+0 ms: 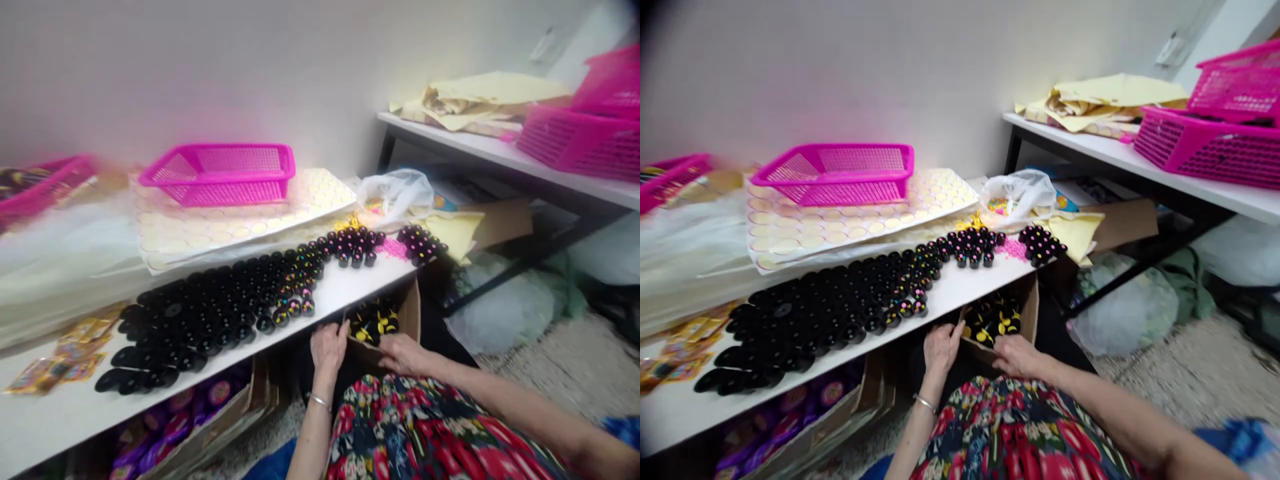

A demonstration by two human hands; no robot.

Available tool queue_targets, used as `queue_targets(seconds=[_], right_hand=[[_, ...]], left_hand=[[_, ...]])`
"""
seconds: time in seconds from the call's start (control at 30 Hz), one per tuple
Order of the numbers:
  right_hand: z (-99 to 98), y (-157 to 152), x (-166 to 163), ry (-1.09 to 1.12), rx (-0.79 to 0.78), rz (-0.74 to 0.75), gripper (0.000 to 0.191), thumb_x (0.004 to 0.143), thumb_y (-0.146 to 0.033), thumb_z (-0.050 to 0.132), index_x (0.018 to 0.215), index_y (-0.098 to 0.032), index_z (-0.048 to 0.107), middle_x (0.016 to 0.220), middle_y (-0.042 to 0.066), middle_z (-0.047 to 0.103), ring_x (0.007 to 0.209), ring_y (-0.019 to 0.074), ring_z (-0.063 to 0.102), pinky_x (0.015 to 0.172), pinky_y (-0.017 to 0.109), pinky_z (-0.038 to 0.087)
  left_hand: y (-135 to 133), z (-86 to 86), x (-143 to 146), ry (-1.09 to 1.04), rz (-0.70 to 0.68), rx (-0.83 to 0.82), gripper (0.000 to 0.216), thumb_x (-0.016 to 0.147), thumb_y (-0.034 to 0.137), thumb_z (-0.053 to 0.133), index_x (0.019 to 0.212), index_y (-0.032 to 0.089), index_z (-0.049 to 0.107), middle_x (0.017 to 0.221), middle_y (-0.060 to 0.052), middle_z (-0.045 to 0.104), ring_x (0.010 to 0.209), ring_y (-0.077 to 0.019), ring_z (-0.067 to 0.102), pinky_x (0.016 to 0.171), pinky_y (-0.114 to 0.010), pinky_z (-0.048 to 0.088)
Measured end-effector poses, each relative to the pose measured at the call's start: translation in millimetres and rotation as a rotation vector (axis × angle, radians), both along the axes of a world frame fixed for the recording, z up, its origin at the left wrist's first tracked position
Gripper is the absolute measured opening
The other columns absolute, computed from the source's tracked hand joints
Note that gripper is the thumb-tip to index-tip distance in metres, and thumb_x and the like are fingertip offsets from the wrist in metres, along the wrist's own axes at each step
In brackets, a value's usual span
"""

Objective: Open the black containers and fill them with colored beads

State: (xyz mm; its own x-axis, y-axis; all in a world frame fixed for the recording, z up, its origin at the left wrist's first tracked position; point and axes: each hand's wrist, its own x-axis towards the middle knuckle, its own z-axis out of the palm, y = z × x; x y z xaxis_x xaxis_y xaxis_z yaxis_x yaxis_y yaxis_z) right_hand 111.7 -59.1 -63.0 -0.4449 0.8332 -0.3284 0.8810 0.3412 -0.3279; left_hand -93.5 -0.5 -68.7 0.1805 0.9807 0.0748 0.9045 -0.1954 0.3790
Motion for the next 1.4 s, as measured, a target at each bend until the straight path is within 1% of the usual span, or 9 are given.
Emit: queue_targets(seconds=[0.57,0.67,0.77,0.83,0.93,1.0,1.03,1.2,1.4], right_hand=[[-5.6,2.8,-9.1,-0.116,0.007,-0.054,0.031,0.081,-0.039,0.048,0.084,-0.013,0.065,0.083,0.010,0.067,0.075,0.0208,0.064,0.063,0.027,0.044],[8.8,15.3,-15.9,-0.170,-0.176,-0.038,0.034,0.073,-0.048,0.058,0.079,-0.015,0.066,0.071,0.006,0.065,0.067,0.0195,0.063,0.057,0.026,0.044],[42.5,54.8,-15.9,-0.138,-0.632,0.029,0.039,0.048,-0.048,0.075,0.069,-0.017,0.065,0.055,-0.002,0.059,0.054,0.0148,0.057,0.050,0.023,0.043],[72.2,97.6,-9.2,0.076,-0.781,-0.015,0.029,0.055,-0.042,0.071,0.067,-0.016,0.064,0.051,-0.003,0.058,0.049,0.0117,0.054,0.049,0.022,0.042],[114.3,174.9,7.3,0.472,-0.282,-0.225,0.020,0.065,-0.031,0.062,0.075,-0.013,0.066,0.059,-0.001,0.061,0.050,0.0090,0.052,0.050,0.021,0.041],[131.9,224.8,19.1,0.501,0.225,-0.487,0.019,0.068,-0.025,0.057,0.075,-0.010,0.067,0.059,0.000,0.061,0.053,0.0085,0.051,0.053,0.020,0.040],[136.1,247.0,24.5,0.487,0.313,-0.540,0.020,0.070,-0.022,0.054,0.078,-0.009,0.067,0.062,0.001,0.061,0.057,0.0089,0.052,0.056,0.020,0.040],[119.9,321.9,41.7,0.377,0.337,-0.530,0.012,0.061,-0.008,0.057,0.067,-0.009,0.067,0.056,0.001,0.058,0.058,0.0110,0.051,0.060,0.023,0.038],[89.6,362.3,43.9,0.305,0.193,-0.338,0.014,0.056,-0.004,0.061,0.043,-0.011,0.058,0.042,-0.002,0.050,0.051,0.0080,0.047,0.057,0.021,0.035]], left_hand=[[-3.7,-6.2,-4.4,-0.038,-0.093,0.038,0.041,0.088,0.036,0.035,0.063,0.019,0.062,0.070,-0.004,0.066,0.078,-0.0180,0.059,0.070,-0.028,0.036],[-7.1,-3.8,-6.1,-0.038,-0.084,0.044,0.038,0.087,0.031,0.035,0.065,0.019,0.063,0.072,-0.004,0.067,0.079,-0.0185,0.059,0.071,-0.028,0.037],[-11.9,-2.9,-9.6,-0.038,-0.057,0.038,0.035,0.086,0.028,0.037,0.065,0.019,0.064,0.073,-0.003,0.067,0.080,-0.0186,0.059,0.071,-0.029,0.038],[-14.3,-3.7,-12.1,-0.041,-0.042,0.039,0.035,0.086,0.028,0.038,0.064,0.019,0.064,0.072,-0.003,0.067,0.079,-0.0186,0.059,0.071,-0.029,0.038],[-16.0,-6.5,-14.7,-0.057,-0.031,0.044,0.035,0.086,0.032,0.039,0.066,0.020,0.065,0.072,-0.004,0.067,0.079,-0.0187,0.059,0.071,-0.029,0.039],[-15.9,-8.9,-15.5,-0.071,-0.032,0.053,0.034,0.086,0.034,0.040,0.069,0.020,0.066,0.072,-0.004,0.067,0.078,-0.0185,0.059,0.071,-0.030,0.040],[-15.5,-10.2,-15.6,-0.078,-0.036,0.060,0.034,0.086,0.035,0.041,0.070,0.020,0.066,0.073,-0.003,0.067,0.078,-0.0184,0.060,0.070,-0.029,0.040],[-10.1,-15.2,-13.7,-0.110,-0.047,0.103,0.033,0.086,0.039,0.044,0.071,0.020,0.067,0.072,-0.004,0.067,0.073,-0.0175,0.060,0.067,-0.028,0.042],[-1.3,-17.0,-7.9,-0.083,-0.036,0.073,0.029,0.085,0.038,0.047,0.075,0.021,0.068,0.072,-0.003,0.068,0.072,-0.0175,0.062,0.067,-0.027,0.044]])
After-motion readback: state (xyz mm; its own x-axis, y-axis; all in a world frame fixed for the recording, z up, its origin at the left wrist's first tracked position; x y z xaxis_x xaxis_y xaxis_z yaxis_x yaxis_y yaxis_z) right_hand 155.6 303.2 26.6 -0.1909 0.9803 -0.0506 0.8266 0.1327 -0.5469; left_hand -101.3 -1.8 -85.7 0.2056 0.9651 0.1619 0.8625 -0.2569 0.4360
